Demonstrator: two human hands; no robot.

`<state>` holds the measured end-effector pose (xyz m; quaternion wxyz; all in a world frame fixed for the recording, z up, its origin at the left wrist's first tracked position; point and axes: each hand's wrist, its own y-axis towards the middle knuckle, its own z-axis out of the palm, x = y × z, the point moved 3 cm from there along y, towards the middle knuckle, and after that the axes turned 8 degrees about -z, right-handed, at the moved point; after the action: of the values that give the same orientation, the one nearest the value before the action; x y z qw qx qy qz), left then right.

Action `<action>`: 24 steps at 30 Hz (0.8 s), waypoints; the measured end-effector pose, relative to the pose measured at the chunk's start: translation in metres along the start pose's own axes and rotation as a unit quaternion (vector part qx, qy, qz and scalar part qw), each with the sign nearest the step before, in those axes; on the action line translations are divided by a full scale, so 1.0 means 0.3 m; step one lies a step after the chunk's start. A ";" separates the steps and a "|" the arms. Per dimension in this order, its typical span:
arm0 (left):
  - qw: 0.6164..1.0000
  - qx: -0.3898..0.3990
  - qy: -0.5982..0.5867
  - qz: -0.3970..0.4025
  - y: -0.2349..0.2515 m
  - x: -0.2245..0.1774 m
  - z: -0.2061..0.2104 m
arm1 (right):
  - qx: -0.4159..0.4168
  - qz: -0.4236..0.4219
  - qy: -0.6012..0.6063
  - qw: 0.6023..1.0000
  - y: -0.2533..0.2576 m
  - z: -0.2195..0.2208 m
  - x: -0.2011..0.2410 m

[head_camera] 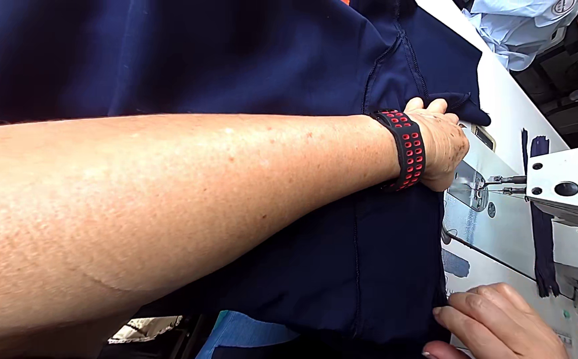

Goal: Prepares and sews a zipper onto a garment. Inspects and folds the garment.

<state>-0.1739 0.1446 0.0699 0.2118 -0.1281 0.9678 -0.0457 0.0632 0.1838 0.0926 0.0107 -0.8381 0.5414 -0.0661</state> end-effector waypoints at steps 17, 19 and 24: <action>0.995 -0.010 0.026 -0.098 -0.009 0.043 -0.021 | -0.132 0.150 -0.170 0.965 0.077 0.129 -0.055; 0.993 -0.022 0.021 -0.112 0.007 0.074 -0.032 | -0.113 0.162 -0.134 0.971 0.045 0.124 -0.048; 0.990 -0.141 0.003 0.027 0.070 0.216 -0.040 | -0.098 0.185 0.098 0.973 -0.134 0.035 -0.008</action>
<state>-0.2407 0.1477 0.0520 0.1897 -0.1301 0.9684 0.0962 0.1000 0.2020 0.0856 -0.1125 -0.7095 0.6896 -0.0918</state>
